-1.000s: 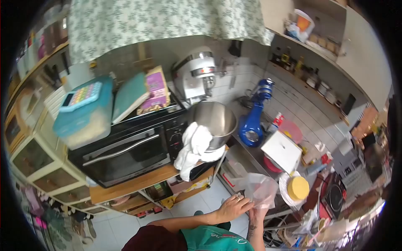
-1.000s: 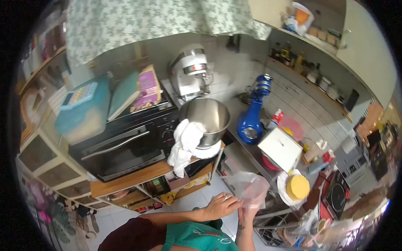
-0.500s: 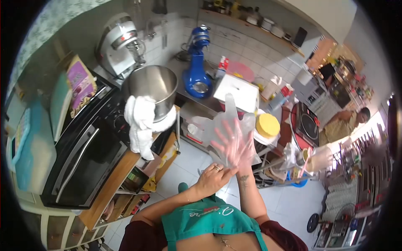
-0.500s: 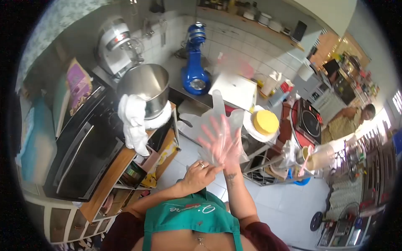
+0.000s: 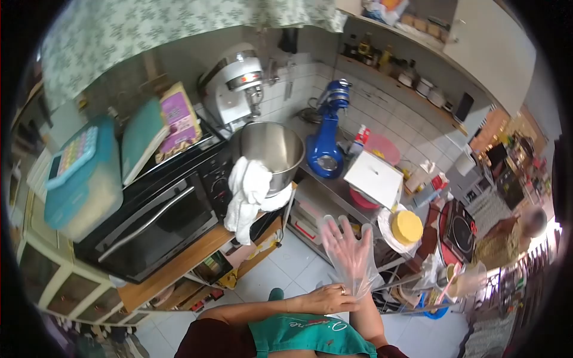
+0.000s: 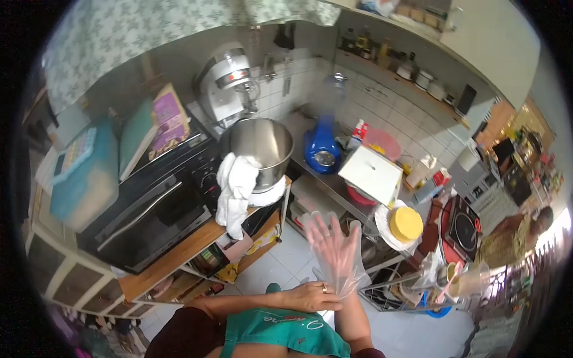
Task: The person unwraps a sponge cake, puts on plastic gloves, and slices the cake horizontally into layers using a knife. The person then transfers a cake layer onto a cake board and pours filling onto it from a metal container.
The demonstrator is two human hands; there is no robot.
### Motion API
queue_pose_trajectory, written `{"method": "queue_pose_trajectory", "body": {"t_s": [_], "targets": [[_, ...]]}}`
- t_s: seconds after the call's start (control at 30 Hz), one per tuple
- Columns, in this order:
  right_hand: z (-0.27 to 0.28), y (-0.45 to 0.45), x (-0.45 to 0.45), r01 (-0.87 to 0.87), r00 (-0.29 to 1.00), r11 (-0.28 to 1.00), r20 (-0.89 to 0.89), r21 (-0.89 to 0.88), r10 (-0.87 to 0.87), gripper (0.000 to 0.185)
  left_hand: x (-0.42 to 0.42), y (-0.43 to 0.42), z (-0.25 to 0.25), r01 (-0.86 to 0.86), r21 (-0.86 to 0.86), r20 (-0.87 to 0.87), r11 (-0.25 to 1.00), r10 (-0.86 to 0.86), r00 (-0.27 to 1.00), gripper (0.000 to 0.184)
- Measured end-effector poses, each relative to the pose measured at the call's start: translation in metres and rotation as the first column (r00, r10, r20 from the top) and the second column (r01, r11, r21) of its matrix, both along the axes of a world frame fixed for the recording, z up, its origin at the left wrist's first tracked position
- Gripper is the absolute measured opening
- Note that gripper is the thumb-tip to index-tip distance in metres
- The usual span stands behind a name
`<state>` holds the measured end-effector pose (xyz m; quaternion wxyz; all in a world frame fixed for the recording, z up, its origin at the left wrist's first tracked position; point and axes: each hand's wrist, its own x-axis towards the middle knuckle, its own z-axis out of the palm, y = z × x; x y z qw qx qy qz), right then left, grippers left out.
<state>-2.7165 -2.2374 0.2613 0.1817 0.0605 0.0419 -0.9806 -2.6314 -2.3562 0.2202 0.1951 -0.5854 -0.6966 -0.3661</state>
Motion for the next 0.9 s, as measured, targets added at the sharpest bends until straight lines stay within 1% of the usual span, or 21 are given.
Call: {"method": "queue_pose_trajectory", "body": {"t_s": [0.03,0.07,0.1,0.13,0.17,0.2,0.23,0.27,0.3,0.33,0.4,0.5,0.53,0.63,0.67,0.7,0.73,0.77,0.8,0.83,0.9], "targets": [[-0.004,-0.003,-0.002,0.024,0.979,0.995,0.204,-0.095,-0.004,0.077,0.005,-0.007,0.005,-0.032,0.019,0.059,0.999,0.031,0.998,0.029],[-0.025,-0.009,-0.010,0.055,0.998,0.998,0.043,0.025,-0.056,0.087,0.007,-0.019,0.009,-0.033,0.078,0.330,0.996,0.005,0.944,0.020],[-0.021,-0.010,-0.002,0.007,0.997,0.967,-0.076,0.254,0.013,0.086,0.005,-0.029,0.008,-0.200,0.180,0.467,0.963,0.096,0.879,0.027],[-0.010,-0.011,0.010,-0.020,0.979,0.883,-0.169,0.468,0.112,0.086,0.003,-0.042,0.006,-0.373,0.249,0.610,0.894,0.154,0.778,0.036],[-0.005,-0.012,0.020,-0.031,0.944,0.755,-0.229,0.655,0.237,0.086,0.000,-0.055,0.015,-0.547,0.397,0.711,0.737,0.131,0.691,0.041],[0.015,-0.026,0.040,-0.039,0.974,0.683,-0.125,0.729,0.190,0.075,-0.004,-0.069,0.025,-0.684,0.519,0.774,0.513,0.059,0.631,0.046],[0.035,-0.041,0.059,-0.066,0.991,0.609,-0.020,0.791,0.134,0.065,-0.001,-0.097,0.039,-0.748,0.414,0.817,0.519,0.151,0.556,0.053],[0.029,-0.051,0.060,-0.065,0.954,0.479,-0.086,0.876,0.288,0.055,0.005,-0.110,0.039,-0.743,0.493,0.826,0.453,0.024,0.564,0.054],[0.025,-0.058,0.061,-0.027,0.880,0.355,-0.146,0.935,0.452,0.046,0.015,-0.117,0.037,-0.730,0.575,0.804,0.369,-0.090,0.587,0.055],[0.027,-0.065,0.064,-0.032,0.840,0.326,-0.151,0.945,0.522,0.041,0.034,-0.117,0.037,-0.754,0.566,0.816,0.334,-0.095,0.571,0.055],[0.042,-0.085,0.065,-0.019,0.720,0.292,-0.190,0.956,0.668,0.030,0.064,-0.122,0.043,-0.789,0.562,0.823,0.249,-0.077,0.562,0.055],[0.046,-0.112,0.068,0.074,0.489,0.144,-0.162,0.987,0.857,0.019,0.124,-0.130,0.048,-0.914,0.403,0.911,0.053,-0.121,0.395,0.053],[0.044,-0.124,0.078,-0.044,0.488,0.206,-0.159,0.978,0.858,0.013,0.138,-0.131,0.040,-0.903,0.429,0.899,-0.019,-0.093,0.429,0.047],[0.006,-0.149,0.089,0.211,0.179,0.310,-0.349,0.927,0.920,0.010,0.191,-0.134,0.029,-0.851,0.427,0.846,-0.306,-0.198,0.496,0.043],[0.015,-0.161,0.096,0.375,0.038,0.262,-0.298,0.889,0.954,0.008,0.206,-0.131,0.037,-0.810,0.448,0.842,-0.378,-0.126,0.525,0.037],[0.014,-0.170,0.105,0.542,-0.075,0.364,-0.388,0.757,0.919,0.008,0.226,-0.133,0.029,-0.723,0.518,0.756,-0.456,-0.151,0.637,0.036],[0.011,-0.177,0.112,0.672,-0.198,0.462,-0.461,0.578,0.865,0.008,0.248,-0.138,0.013,-0.623,0.579,0.653,-0.526,-0.159,0.741,0.036],[0.010,-0.186,0.121,0.757,-0.328,0.544,-0.510,0.363,0.796,0.008,0.272,-0.142,-0.001,-0.509,0.629,0.531,-0.588,-0.153,0.833,0.035],[0.017,-0.193,0.129,0.778,-0.322,0.464,-0.367,0.423,0.873,0.010,0.294,-0.146,-0.003,-0.501,0.685,0.518,-0.529,-0.130,0.845,0.035],[0.021,-0.203,0.138,0.704,-0.317,0.486,-0.384,0.518,0.867,0.010,0.305,-0.147,0.011,-0.567,0.585,0.658,-0.580,-0.070,0.749,0.036],[0.027,-0.224,0.155,0.538,-0.287,0.487,-0.394,0.688,0.873,0.011,0.321,-0.152,0.034,-0.639,0.340,0.875,-0.690,-0.018,0.484,0.038]]}}
